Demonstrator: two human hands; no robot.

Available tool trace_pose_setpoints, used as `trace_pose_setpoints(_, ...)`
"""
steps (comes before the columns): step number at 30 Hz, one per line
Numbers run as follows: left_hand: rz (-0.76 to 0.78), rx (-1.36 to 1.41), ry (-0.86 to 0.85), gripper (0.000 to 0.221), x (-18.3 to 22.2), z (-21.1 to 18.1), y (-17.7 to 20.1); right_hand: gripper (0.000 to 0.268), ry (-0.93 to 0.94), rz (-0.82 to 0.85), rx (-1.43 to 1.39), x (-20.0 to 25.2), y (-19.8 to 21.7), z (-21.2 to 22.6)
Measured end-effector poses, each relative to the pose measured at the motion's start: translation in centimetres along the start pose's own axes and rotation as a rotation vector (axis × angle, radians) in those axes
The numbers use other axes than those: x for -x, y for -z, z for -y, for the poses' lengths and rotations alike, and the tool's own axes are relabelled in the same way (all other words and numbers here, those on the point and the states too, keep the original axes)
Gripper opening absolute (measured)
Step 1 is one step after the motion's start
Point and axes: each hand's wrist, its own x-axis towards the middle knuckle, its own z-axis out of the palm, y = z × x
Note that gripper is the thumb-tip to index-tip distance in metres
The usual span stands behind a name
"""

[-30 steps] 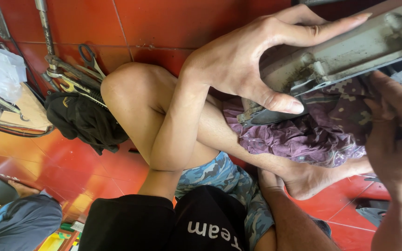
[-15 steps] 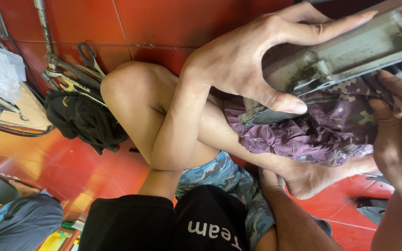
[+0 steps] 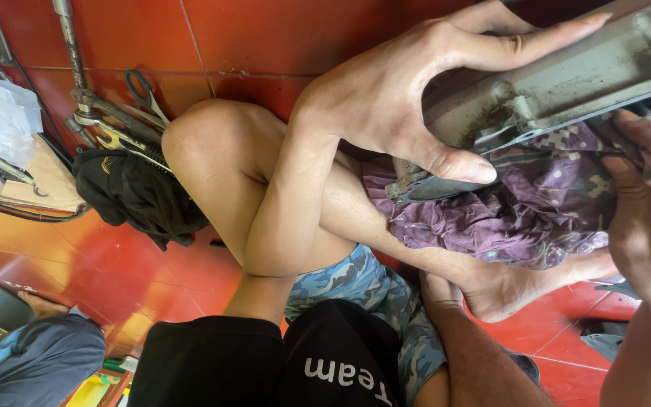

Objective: Polishing and cleaning the interior of a motorcycle CVT cover using a cloth.

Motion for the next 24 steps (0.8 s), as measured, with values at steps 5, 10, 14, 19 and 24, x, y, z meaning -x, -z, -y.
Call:
trace_pose_setpoints(5, -0.001, 0.006, -0.02, 0.102, -0.2, 0.1, 0.1, 0.03, 0.118, -0.056, 0.16, 0.2, -1.4, 2.2)
trace_pose_setpoints(10, 0.0, 0.011, -0.027, 0.099, -0.2, -0.1, 0.2, 0.033, 0.14, -0.093, 0.276, 0.8, -1.7, 1.7)
trace_pose_setpoints(14, -0.003, 0.005, -0.022, 0.103, -0.1, 0.0, 0.1, 0.027, 0.2, -0.065, 0.167, 0.1, -1.3, 0.6)
trace_pose_setpoints(19, 0.005, 0.018, -0.015, 0.101, -0.2, 0.1, 0.2, 0.026, 0.197, -0.042, 0.104, 0.1, -0.7, -1.7)
trace_pose_setpoints(24, 0.004, -0.012, -0.043, 0.103, -0.2, 0.0, 0.3, 0.018, 0.275, -0.003, 0.077, -0.7, 0.0, -2.4)
